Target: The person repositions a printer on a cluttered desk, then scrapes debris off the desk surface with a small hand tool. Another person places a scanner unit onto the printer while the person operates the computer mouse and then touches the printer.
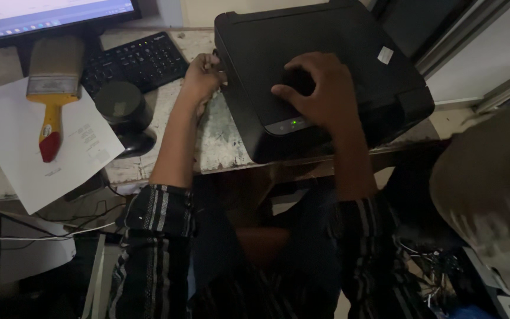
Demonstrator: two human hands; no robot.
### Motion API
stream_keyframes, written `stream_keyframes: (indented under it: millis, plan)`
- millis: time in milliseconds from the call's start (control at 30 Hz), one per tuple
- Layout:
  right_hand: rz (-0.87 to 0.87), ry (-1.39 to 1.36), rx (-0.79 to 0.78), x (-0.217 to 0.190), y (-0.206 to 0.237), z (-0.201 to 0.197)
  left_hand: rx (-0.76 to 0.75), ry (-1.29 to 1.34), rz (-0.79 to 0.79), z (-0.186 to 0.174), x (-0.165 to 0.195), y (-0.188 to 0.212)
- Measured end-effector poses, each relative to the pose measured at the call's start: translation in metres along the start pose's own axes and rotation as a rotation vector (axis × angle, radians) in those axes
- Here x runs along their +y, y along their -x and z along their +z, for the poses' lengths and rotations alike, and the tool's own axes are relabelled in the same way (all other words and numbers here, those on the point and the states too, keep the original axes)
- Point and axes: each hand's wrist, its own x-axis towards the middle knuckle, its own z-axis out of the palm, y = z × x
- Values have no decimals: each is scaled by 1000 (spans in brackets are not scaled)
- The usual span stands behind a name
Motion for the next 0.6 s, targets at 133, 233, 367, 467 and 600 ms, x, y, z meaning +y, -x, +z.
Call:
stream_keyframes:
  millis: [133, 233, 367, 467, 600]
  plan:
    - [-21, -42, 18, 3, 2, 1, 19, -61, -52, 3, 6, 8]
    - [-48, -97, 27, 6, 0, 2, 204, -114, 131, 12, 23, 34]
    - [-26, -118, 73, 7, -3, 6, 420, -160, 465, 31, 63, 102]
    - [-34, -195, 169, 4, 0, 7, 318, -232, 841, 49, 100, 158]
    - [-105, -155, 325, -4, 1, 8, -59, -2, 1001, 59, 152, 202]
